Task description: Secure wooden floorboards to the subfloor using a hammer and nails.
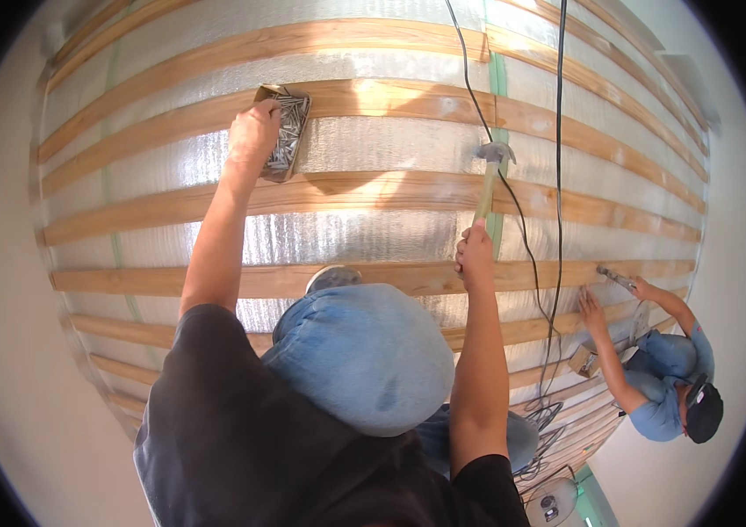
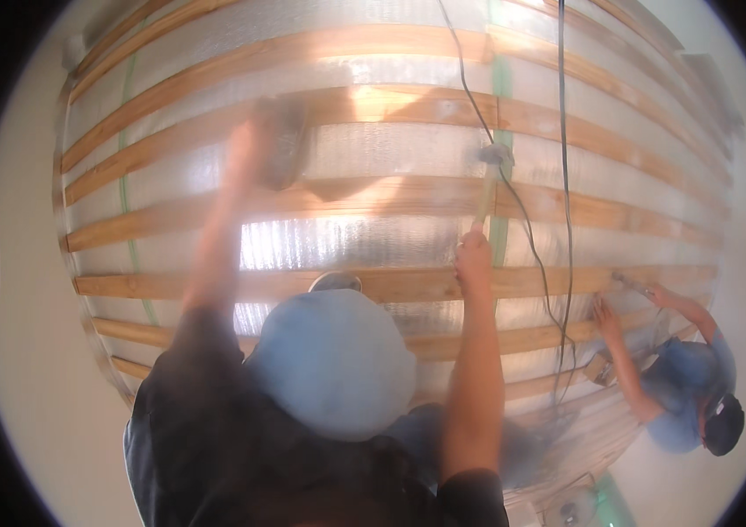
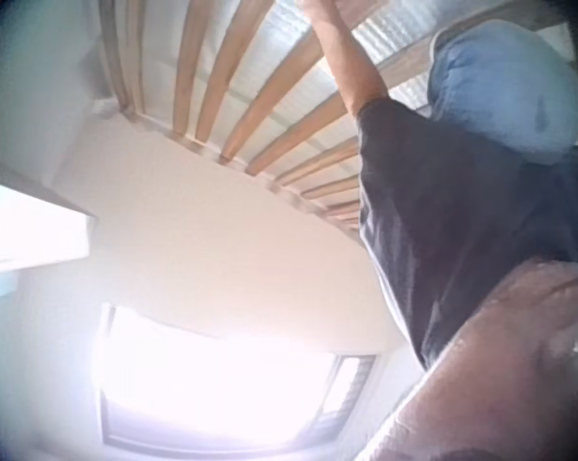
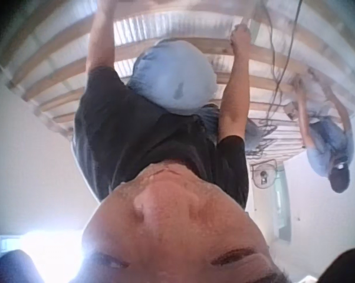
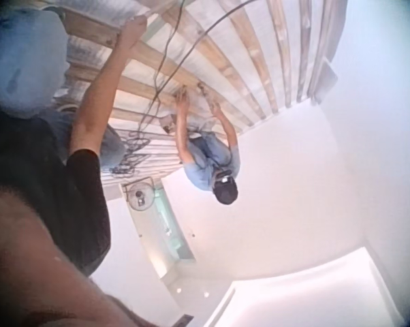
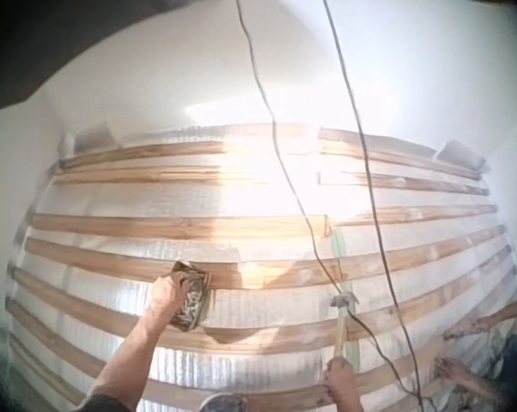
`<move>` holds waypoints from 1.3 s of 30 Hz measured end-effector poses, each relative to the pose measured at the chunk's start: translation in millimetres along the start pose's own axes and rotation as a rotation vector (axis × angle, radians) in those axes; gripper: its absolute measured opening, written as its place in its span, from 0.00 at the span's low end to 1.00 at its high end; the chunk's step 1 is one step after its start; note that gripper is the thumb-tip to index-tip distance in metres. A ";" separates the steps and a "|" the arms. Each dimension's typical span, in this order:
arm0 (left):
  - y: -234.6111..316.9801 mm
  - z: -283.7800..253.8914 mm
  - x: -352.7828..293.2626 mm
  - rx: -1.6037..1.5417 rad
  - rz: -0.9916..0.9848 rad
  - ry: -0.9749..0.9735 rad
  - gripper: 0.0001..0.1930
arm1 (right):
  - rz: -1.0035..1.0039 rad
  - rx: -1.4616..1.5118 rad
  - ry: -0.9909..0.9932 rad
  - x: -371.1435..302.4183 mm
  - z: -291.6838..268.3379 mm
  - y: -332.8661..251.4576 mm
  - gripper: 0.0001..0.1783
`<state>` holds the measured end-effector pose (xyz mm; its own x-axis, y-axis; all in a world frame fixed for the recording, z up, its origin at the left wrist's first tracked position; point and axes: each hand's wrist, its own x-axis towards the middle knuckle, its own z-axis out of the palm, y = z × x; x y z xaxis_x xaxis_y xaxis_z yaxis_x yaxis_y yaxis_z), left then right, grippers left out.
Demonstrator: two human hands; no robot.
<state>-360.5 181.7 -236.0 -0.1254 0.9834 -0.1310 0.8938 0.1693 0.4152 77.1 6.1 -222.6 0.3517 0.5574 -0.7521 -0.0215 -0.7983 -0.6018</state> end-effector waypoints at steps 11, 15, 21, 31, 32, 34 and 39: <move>-14.1 45.3 25.3 0.053 0.226 0.016 0.09 | -0.161 -0.138 0.025 48.8 -21.4 48.2 0.31; -31.2 52.7 22.8 -0.317 0.135 0.036 0.08 | -0.054 -0.075 -0.002 25.9 -5.4 21.7 0.31; 32.5 10.6 8.2 0.054 0.244 0.181 0.07 | -0.046 -0.095 -0.006 15.1 -18.4 -3.7 0.32; 193.3 101.3 54.4 -0.455 0.376 -0.336 0.18 | -0.014 -0.126 0.046 20.4 -10.8 5.3 0.32; 198.1 111.4 59.2 -0.399 0.570 -0.263 0.18 | 0.006 -0.104 0.047 17.6 -9.6 1.3 0.32; 214.2 135.5 71.3 -0.509 0.448 -0.337 0.18 | 0.025 -0.092 0.058 17.8 -12.0 2.6 0.32; 214.1 170.2 78.0 -0.661 0.281 -0.318 0.18 | -0.249 -0.195 0.085 37.5 -19.9 17.1 0.32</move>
<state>-105.7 283.6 -310.6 0.2859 0.9463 -0.1512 0.4200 0.0180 0.9073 108.6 8.8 -255.7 0.4010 0.7264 -0.5582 0.2516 -0.6732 -0.6953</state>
